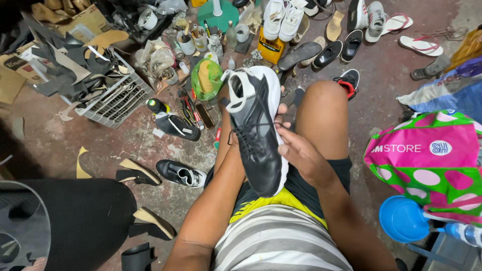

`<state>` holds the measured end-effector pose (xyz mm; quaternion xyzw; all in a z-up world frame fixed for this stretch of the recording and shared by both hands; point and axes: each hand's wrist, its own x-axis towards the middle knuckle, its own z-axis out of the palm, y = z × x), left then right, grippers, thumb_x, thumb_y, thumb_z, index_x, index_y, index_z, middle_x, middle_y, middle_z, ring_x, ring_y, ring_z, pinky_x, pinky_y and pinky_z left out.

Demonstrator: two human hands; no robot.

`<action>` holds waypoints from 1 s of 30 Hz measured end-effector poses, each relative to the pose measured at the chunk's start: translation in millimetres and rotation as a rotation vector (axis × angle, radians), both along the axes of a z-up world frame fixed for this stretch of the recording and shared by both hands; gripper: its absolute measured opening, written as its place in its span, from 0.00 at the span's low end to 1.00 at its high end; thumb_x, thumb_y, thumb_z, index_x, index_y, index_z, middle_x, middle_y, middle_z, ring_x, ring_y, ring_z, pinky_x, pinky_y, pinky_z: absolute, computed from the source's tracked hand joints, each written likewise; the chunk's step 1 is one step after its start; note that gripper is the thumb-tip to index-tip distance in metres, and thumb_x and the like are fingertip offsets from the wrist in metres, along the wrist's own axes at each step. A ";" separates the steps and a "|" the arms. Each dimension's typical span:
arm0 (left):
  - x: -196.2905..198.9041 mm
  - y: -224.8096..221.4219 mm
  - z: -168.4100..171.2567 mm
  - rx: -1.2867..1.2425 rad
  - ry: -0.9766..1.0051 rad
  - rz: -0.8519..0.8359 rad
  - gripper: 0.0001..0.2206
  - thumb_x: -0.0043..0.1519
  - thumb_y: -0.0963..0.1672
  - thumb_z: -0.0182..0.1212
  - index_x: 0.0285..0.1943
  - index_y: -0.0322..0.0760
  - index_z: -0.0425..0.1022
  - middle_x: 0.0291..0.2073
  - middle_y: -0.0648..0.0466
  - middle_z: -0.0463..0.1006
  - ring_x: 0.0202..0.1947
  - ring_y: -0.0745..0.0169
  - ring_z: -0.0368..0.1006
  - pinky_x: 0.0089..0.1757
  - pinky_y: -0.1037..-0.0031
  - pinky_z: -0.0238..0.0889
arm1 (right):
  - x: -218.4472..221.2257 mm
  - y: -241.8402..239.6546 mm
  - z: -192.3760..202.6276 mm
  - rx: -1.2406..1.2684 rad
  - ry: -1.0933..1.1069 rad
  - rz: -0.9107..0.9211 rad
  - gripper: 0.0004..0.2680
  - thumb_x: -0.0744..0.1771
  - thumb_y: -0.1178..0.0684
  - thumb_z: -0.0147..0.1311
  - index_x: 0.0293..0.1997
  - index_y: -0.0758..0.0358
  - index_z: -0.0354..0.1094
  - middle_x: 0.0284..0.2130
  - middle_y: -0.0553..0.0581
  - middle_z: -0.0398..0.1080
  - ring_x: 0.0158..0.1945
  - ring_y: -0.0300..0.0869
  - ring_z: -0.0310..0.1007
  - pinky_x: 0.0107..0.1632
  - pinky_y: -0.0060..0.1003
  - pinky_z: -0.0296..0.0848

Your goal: The person laces a black athletic shoe by threading the laces through the eyelets and pulling them tight while holding the shoe on their lap.

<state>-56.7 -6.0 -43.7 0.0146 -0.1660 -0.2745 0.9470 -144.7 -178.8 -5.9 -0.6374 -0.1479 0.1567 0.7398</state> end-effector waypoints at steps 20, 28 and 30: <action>-35.8 -24.6 29.9 0.742 0.278 0.101 0.32 0.70 0.58 0.44 0.74 0.33 0.64 0.63 0.48 0.74 0.56 0.59 0.75 0.57 0.69 0.69 | -33.9 -59.1 46.6 -0.214 -0.370 -0.462 0.10 0.69 0.63 0.55 0.58 0.67 0.66 0.44 0.55 0.71 0.46 0.34 0.73 0.52 0.29 0.73; -43.4 -32.2 9.3 1.173 0.163 0.068 0.39 0.69 0.60 0.40 0.73 0.21 0.60 0.66 0.42 0.68 0.63 0.58 0.65 0.60 0.71 0.58 | -16.7 -87.5 24.7 -0.626 -0.357 -0.403 0.09 0.65 0.62 0.57 0.49 0.67 0.69 0.36 0.58 0.70 0.38 0.42 0.72 0.44 0.34 0.71; -37.9 -30.1 14.0 1.374 0.002 0.161 0.39 0.71 0.61 0.39 0.75 0.21 0.57 0.72 0.46 0.64 0.71 0.65 0.60 0.65 0.77 0.51 | -9.9 -94.3 18.4 -0.466 -0.392 -0.333 0.06 0.68 0.60 0.54 0.48 0.64 0.69 0.38 0.55 0.71 0.40 0.38 0.75 0.46 0.33 0.73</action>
